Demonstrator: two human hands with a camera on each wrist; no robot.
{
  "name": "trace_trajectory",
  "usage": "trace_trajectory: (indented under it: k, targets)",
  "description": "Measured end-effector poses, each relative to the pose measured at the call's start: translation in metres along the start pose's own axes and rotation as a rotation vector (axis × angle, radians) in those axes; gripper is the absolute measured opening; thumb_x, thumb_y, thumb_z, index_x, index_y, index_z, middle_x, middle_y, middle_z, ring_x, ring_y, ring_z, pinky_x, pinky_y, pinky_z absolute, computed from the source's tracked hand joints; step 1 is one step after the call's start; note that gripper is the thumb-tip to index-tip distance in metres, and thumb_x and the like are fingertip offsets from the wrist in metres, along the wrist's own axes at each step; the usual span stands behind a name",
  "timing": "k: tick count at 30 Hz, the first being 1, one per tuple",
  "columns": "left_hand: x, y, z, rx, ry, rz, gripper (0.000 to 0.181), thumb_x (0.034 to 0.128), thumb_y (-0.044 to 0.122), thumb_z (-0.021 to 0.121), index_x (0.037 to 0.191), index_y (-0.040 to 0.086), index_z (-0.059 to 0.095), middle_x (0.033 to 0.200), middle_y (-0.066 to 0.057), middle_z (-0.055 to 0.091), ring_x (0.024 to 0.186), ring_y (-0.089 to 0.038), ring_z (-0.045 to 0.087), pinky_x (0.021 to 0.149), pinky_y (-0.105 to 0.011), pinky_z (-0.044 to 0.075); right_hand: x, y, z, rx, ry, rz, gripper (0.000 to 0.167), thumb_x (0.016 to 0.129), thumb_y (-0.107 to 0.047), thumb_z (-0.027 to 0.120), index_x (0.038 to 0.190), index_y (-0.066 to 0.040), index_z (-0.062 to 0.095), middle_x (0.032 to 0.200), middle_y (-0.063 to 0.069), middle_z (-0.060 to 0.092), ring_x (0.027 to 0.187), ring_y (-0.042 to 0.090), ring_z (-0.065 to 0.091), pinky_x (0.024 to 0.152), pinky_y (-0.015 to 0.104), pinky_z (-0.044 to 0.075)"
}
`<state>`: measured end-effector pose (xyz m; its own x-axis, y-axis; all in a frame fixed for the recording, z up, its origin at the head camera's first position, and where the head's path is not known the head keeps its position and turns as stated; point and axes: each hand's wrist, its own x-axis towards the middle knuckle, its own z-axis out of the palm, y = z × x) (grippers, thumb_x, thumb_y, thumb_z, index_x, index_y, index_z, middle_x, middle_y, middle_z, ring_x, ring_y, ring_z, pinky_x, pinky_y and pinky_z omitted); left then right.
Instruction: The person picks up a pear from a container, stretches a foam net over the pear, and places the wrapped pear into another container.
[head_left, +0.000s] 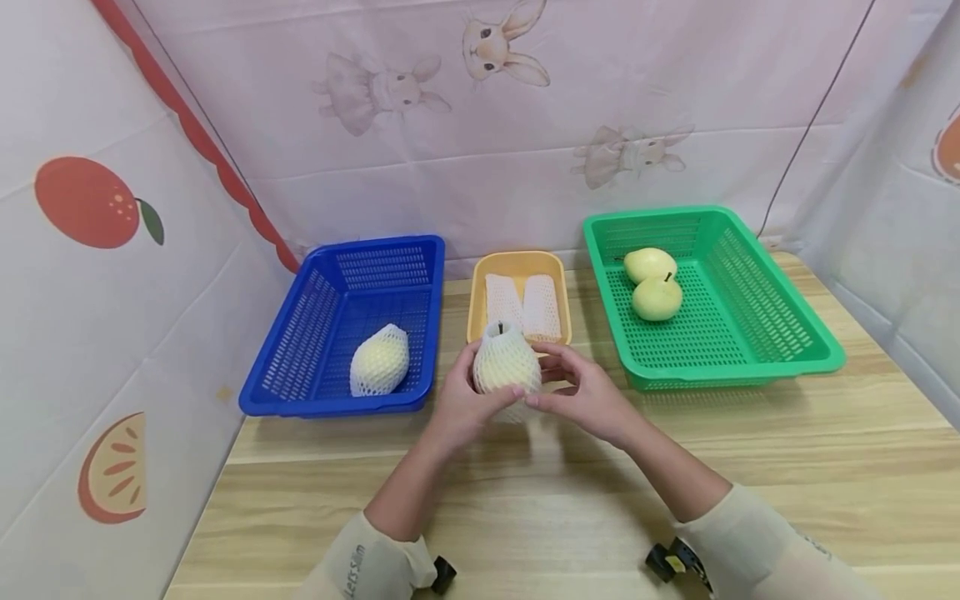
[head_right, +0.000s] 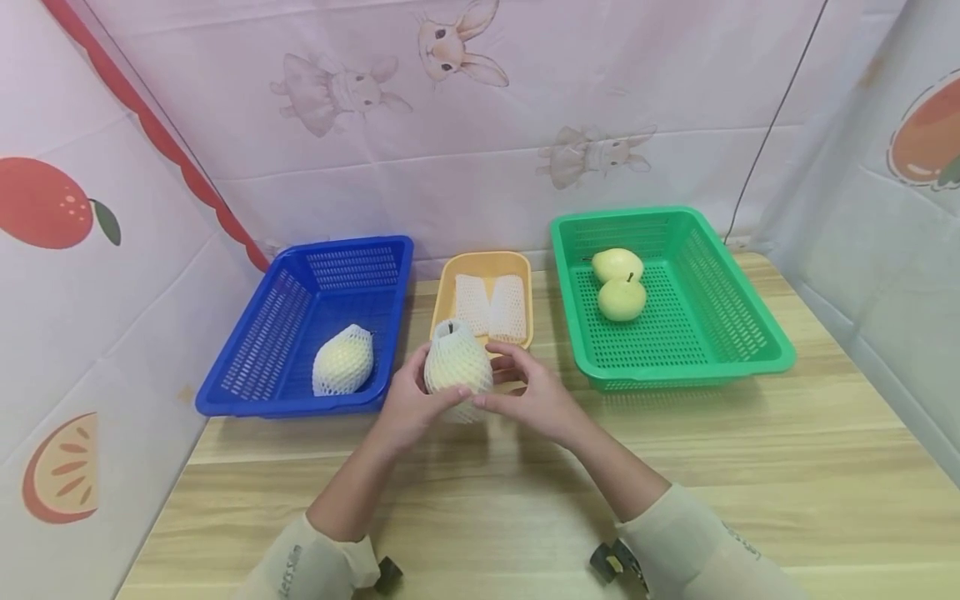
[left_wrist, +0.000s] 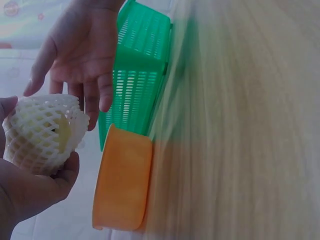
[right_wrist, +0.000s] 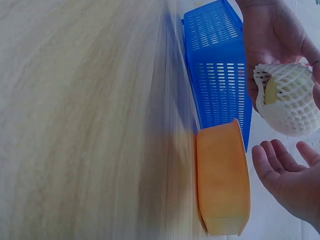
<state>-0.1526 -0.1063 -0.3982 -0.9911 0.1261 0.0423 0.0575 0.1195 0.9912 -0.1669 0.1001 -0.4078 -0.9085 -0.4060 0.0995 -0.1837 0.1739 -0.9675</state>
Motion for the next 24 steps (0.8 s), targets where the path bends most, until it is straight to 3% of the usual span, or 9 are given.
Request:
trace_trajectory:
  k: [4,9,17,24]
  targets:
    - [0.001,0.004,-0.006,0.004,-0.005,0.028,0.075,0.0771,0.014,0.081,0.143,0.018,0.044,0.127,-0.013,0.058,0.109,-0.025,0.059,0.088,-0.036,0.054,0.000,0.000,-0.001,0.001,0.008,-0.016,0.066,0.085,-0.021,0.078,0.143,-0.015,0.047,0.129,0.013,0.061,0.119,0.030,0.058,0.098,0.049,0.051]
    - [0.002,0.013,-0.016,0.058,0.035,0.062,0.077,0.0759,0.015,0.082,0.143,0.018,0.044,0.127,-0.012,0.059,0.108,-0.025,0.059,0.088,-0.036,0.054,0.001,0.000,-0.002,-0.010,0.015,-0.015,0.064,0.088,-0.022,0.075,0.144,-0.013,0.047,0.137,0.017,0.056,0.127,0.033,0.053,0.104,0.055,0.045]
    - [0.003,0.032,-0.038,0.105,0.073,0.089,0.081,0.0757,0.016,0.082,0.145,0.020,0.041,0.131,-0.008,0.055,0.113,-0.025,0.057,0.091,-0.039,0.053,0.001,-0.003,-0.005,-0.034,0.030,-0.040,0.064,0.087,-0.023,0.076,0.144,-0.016,0.048,0.140,0.014,0.055,0.128,0.031,0.052,0.104,0.053,0.045]
    - [0.003,0.044,-0.062,0.141,0.126,0.094,0.083,0.0762,0.016,0.082,0.147,0.021,0.039,0.135,-0.006,0.052,0.117,-0.024,0.053,0.097,-0.042,0.049,0.001,0.000,-0.006,-0.137,0.066,-0.044,0.064,0.087,-0.027,0.076,0.144,-0.020,0.048,0.141,0.009,0.055,0.129,0.029,0.051,0.106,0.051,0.044]
